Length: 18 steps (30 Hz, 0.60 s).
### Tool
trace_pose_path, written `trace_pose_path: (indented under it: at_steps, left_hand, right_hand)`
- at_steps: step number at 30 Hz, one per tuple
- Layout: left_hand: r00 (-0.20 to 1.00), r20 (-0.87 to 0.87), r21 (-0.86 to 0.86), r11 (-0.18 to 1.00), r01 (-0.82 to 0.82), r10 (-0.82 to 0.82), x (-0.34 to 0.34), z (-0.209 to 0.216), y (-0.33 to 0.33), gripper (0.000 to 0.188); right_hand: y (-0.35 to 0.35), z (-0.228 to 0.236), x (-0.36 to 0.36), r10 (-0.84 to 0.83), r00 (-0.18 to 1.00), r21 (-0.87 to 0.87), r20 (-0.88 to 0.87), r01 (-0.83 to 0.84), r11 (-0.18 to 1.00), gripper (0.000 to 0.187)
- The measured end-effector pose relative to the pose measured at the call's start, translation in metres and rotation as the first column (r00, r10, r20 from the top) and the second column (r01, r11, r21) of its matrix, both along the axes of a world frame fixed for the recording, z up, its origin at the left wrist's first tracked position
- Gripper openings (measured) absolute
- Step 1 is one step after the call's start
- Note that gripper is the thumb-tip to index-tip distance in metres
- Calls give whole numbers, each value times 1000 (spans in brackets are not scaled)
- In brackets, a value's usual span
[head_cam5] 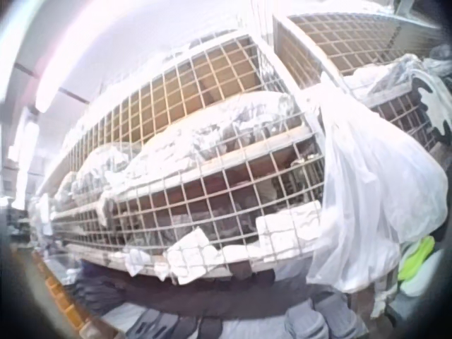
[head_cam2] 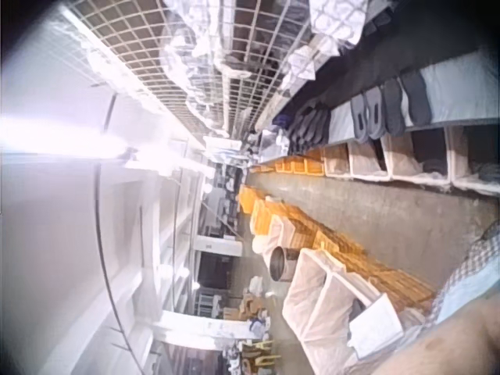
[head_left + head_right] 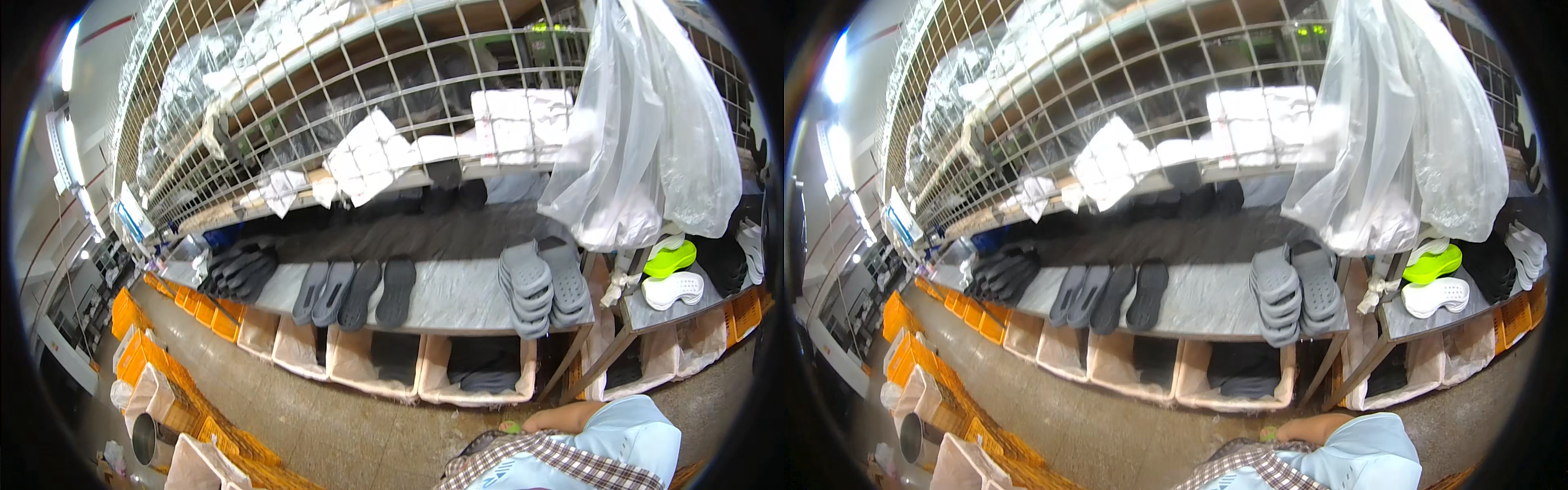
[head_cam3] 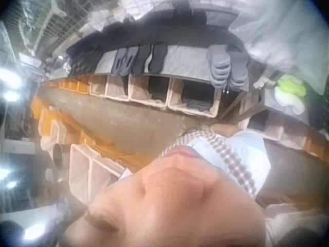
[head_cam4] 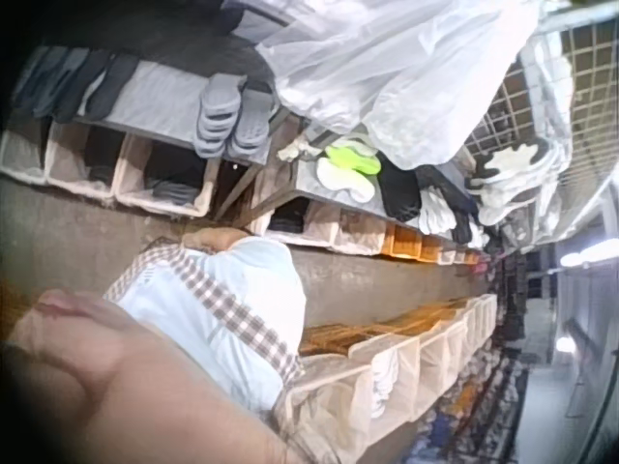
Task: The person picks up white and black slipper soles, turns them over to inspect the bottom, and places them on a table. They then write on a clipboard with a pen before continuing to pick up and stack gray and black slipper soles on the table.
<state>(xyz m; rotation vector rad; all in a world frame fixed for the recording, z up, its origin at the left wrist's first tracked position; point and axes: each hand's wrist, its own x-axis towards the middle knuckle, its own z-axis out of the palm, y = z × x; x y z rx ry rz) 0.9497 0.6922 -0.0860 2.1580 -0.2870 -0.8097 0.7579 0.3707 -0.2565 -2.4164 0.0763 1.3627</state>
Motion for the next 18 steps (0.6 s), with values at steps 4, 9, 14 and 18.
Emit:
trace_pose_path:
  at_steps: [4,9,14,18]
  left_hand:
    - [998,51,-44,999,27,-25,20,35,-42,43]
    - [995,85,-50,997,65,-61,56,59,-98,44]
    - [992,106,-28,997,68,-64,99,78,-160,46]
    - [994,100,9,999,50,-51,125,97,-196,47]
  right_hand:
    - [5,53,16,-113,992,74,54,109,991,37]
    - [-19,72,52,-243,960,194,138,215,957,35]
    - [-66,84,99,-325,927,274,186,269,923,34]
    - [-98,104,129,-359,913,323,192,286,902,33]
